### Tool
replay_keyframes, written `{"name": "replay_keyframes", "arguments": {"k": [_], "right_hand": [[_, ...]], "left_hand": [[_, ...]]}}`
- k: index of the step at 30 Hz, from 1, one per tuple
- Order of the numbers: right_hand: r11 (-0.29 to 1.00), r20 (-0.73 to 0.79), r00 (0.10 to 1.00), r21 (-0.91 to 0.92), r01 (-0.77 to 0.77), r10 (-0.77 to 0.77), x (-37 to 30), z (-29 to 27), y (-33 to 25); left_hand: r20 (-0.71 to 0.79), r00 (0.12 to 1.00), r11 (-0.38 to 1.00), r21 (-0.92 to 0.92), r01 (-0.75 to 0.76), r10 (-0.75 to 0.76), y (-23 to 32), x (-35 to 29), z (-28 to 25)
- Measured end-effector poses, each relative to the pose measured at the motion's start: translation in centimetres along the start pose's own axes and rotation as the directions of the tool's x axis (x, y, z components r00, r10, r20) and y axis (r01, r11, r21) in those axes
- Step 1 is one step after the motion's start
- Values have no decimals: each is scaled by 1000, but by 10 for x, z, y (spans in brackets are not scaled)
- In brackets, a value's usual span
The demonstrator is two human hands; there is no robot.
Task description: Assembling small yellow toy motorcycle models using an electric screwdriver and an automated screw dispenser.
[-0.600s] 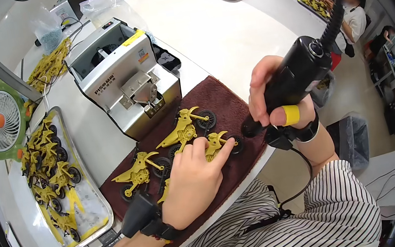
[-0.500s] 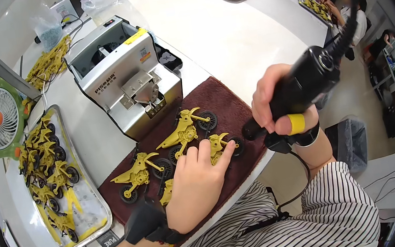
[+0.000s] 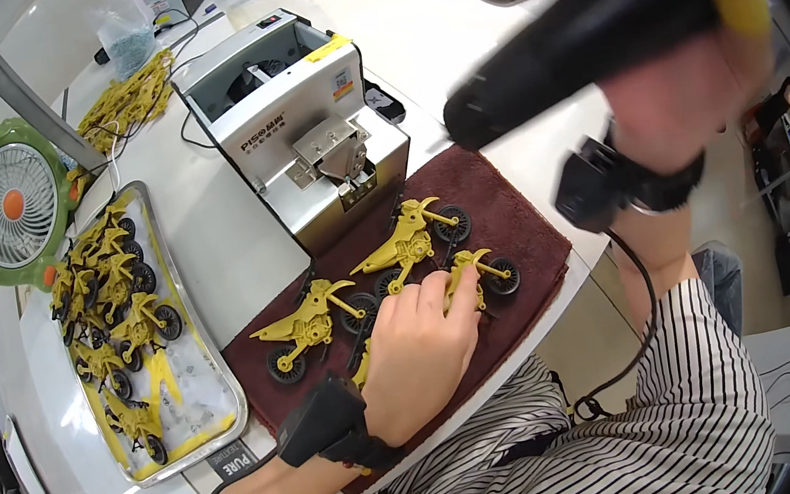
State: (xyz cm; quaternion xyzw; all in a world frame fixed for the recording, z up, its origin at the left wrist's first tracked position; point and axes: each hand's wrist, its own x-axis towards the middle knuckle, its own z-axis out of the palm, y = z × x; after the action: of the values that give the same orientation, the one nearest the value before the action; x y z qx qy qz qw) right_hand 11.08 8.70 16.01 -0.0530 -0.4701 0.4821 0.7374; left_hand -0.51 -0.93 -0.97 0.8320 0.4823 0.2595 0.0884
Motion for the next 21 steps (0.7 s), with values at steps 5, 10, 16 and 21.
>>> {"name": "replay_keyframes", "arguments": {"k": [5,10,16,21], "right_hand": [[992,422,901,-17,123,-105,13,-7,62],[949,234,920,-71,-306,314,1,8,67],[938,295,902,-242,-250,316,6,-3,83],[873,155,861,-147,-465,485,-5,6,59]], "left_hand": [[-8,1000,989,-144,26,-28,-5,2,-2],[8,997,987,-145,71,-71,-7,0,-7],[7,999,987,-156,47,-47,-5,1,-6],[-6,998,986,-154,60,-62,-8,0,-3]]}}
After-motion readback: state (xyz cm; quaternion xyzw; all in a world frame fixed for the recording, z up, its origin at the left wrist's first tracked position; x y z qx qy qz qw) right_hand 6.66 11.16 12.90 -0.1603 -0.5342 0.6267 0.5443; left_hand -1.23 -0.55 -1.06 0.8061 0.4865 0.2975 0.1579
